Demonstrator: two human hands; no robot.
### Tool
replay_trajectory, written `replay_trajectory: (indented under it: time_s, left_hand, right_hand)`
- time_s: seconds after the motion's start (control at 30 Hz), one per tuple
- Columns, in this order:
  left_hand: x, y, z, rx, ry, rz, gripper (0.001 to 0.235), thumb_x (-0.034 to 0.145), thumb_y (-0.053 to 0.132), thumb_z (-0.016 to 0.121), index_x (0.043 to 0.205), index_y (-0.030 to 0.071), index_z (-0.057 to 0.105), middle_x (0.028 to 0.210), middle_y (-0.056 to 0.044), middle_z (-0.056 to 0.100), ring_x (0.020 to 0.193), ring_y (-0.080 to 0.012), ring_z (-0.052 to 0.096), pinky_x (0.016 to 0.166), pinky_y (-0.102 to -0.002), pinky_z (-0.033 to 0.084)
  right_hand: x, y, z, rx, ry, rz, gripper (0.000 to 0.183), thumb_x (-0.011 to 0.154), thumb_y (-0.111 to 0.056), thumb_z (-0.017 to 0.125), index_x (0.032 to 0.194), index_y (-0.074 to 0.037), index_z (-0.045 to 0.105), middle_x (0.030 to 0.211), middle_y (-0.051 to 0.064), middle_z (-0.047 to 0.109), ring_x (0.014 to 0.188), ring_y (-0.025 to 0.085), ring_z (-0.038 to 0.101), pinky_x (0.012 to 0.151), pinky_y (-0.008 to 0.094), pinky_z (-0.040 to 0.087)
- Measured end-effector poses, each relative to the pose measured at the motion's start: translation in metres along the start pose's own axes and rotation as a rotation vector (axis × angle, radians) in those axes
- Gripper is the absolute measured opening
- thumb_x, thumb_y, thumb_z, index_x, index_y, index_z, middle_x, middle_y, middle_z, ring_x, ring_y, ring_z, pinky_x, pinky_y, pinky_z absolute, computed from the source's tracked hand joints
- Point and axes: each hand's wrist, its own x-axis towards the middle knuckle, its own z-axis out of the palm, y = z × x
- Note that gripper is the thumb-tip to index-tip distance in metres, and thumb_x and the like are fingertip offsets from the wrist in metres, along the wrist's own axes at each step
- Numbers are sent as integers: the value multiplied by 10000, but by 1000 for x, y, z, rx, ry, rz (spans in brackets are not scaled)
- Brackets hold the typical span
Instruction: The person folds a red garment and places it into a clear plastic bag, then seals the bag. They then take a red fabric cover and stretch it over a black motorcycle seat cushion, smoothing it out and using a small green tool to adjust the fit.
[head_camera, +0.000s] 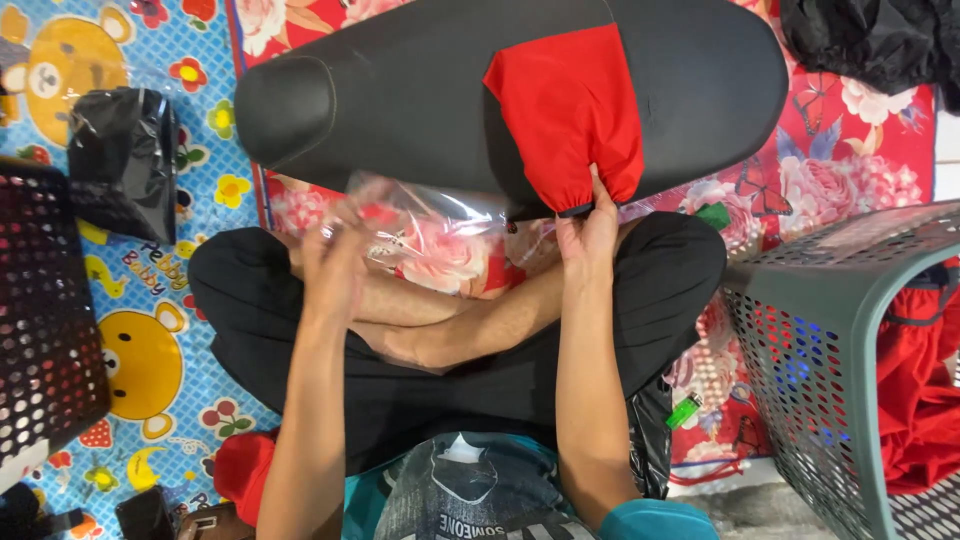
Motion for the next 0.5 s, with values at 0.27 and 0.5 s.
replay_trajectory:
  time_s: [0.27, 0.5]
  left_hand:
    - [44, 59, 12, -105, -446, 454, 492, 1041, 92, 548, 1500, -19, 408, 1712, -177, 266, 1464, -523, 512, 1014, -544, 635]
    - [38, 99, 62, -657, -226, 196, 892, 780, 139, 488, 1650, 27, 329, 1644, -105, 432, 1617, -548, 436, 1106, -755, 526]
  right_hand:
    - [-27, 5, 11, -203, -55, -70, 300, 985, -65, 583, 1238, 82, 645, 1233, 167, 684, 1012, 236, 698, 861, 313, 623]
    - [-25, 4, 6, -135, -105, -43, 292, 998, -48, 564, 1243, 95, 633, 1240, 161, 671, 1034, 217, 682, 894, 289, 600]
